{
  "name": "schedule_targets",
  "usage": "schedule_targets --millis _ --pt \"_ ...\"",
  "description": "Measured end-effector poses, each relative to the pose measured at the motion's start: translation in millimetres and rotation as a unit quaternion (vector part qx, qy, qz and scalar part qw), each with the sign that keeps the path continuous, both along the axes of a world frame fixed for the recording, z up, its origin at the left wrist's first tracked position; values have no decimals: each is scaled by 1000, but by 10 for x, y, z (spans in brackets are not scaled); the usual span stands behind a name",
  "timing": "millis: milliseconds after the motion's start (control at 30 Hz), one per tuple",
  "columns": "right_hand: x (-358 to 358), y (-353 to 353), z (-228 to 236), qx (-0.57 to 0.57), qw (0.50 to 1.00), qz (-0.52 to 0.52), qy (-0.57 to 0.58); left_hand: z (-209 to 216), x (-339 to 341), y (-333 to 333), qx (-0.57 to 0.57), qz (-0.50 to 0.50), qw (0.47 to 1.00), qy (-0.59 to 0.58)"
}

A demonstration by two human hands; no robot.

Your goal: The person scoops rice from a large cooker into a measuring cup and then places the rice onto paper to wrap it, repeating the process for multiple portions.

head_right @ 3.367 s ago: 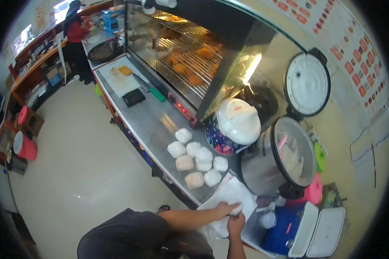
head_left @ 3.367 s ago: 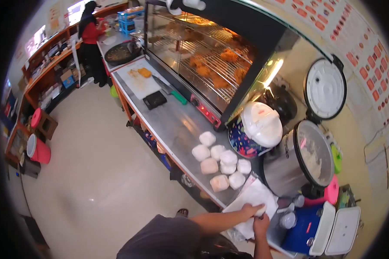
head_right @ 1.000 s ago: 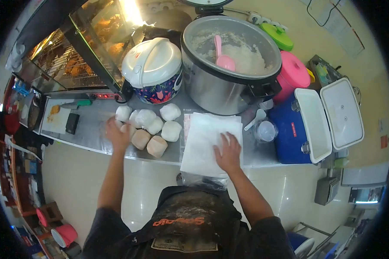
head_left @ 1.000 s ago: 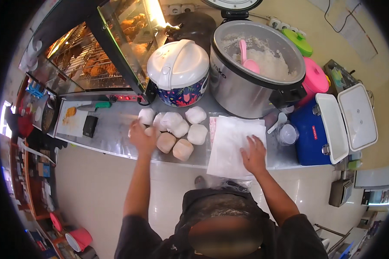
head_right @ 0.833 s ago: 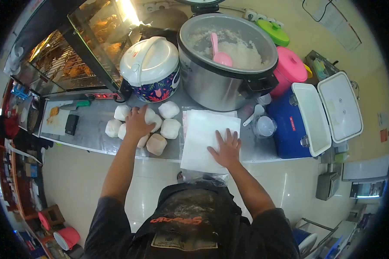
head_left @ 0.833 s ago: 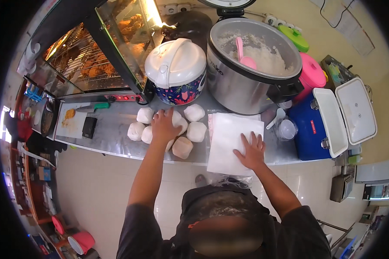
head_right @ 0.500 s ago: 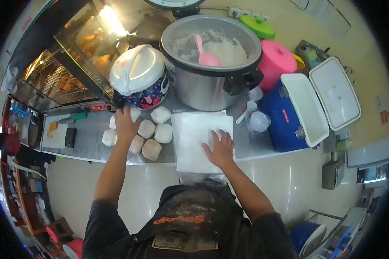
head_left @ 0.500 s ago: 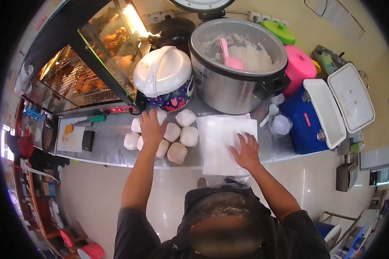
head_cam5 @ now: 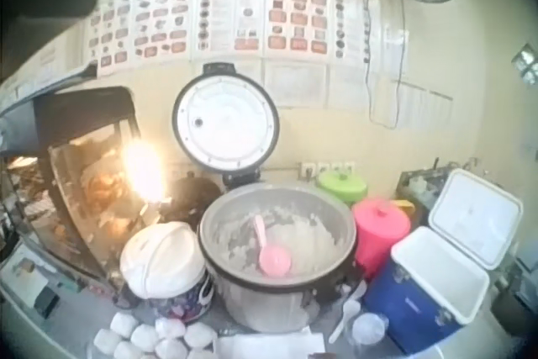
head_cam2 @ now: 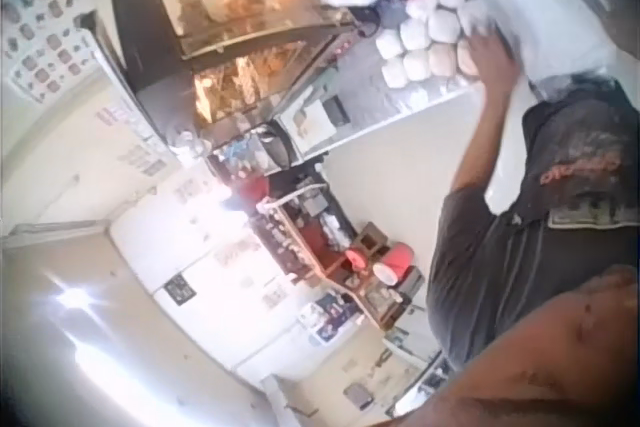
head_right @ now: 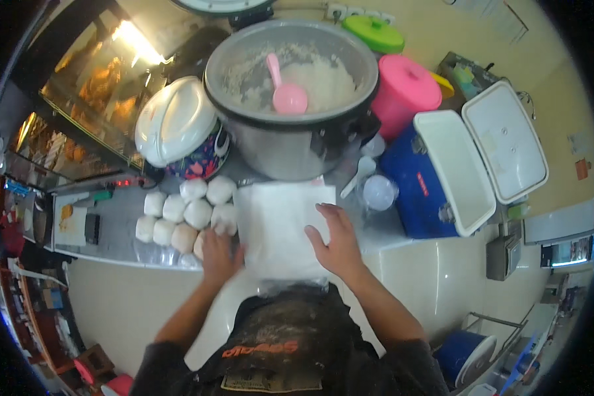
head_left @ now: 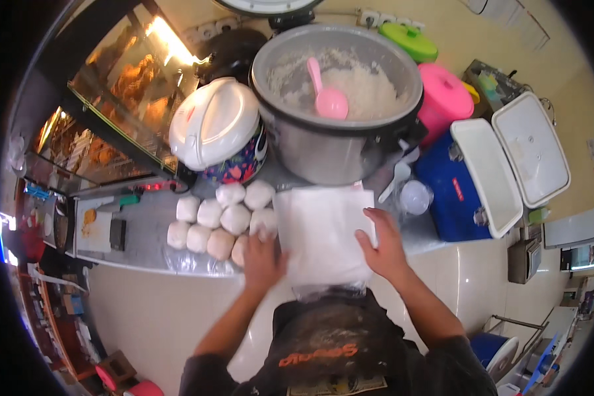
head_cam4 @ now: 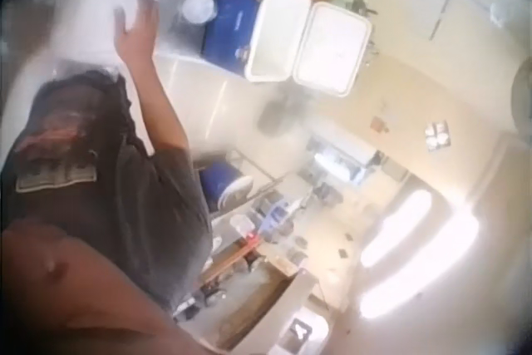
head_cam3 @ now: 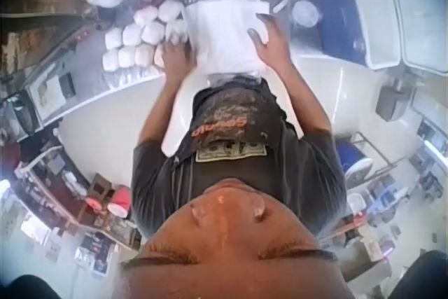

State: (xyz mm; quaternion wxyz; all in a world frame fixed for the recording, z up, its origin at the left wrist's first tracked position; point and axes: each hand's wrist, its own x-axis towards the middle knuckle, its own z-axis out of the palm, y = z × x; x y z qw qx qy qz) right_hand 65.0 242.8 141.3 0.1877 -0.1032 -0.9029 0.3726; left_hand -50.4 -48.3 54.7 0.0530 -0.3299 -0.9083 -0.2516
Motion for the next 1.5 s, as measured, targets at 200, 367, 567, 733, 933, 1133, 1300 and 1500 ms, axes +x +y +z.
schedule_targets --millis 200,367,567,733,933,1133,1300,1500 --pt "-1788 743 1823 74 986 82 125 -147 696 357 64 177 975 -116" --pt "-3691 1252 1165 565 755 299 -145 -121 700 478 57 196 968 -144" --pt "-4364 1376 592 752 519 379 -147 60 925 392 68 284 952 -92" --pt "-4204 1393 1199 622 602 348 -361 621 709 691 198 270 930 -151" --pt "-4078 1063 1238 347 862 189 -318 1143 -462 1686 358 96 896 -245" --pt "-4161 911 1187 368 762 385 -368 1293 -644 1931 320 57 914 -241" --pt "-3663 1283 1219 420 712 415 -380 1145 -551 1912 304 81 922 -224" --pt "-3414 1005 1603 358 653 464 -480 1224 -603 2024 305 72 928 -201"
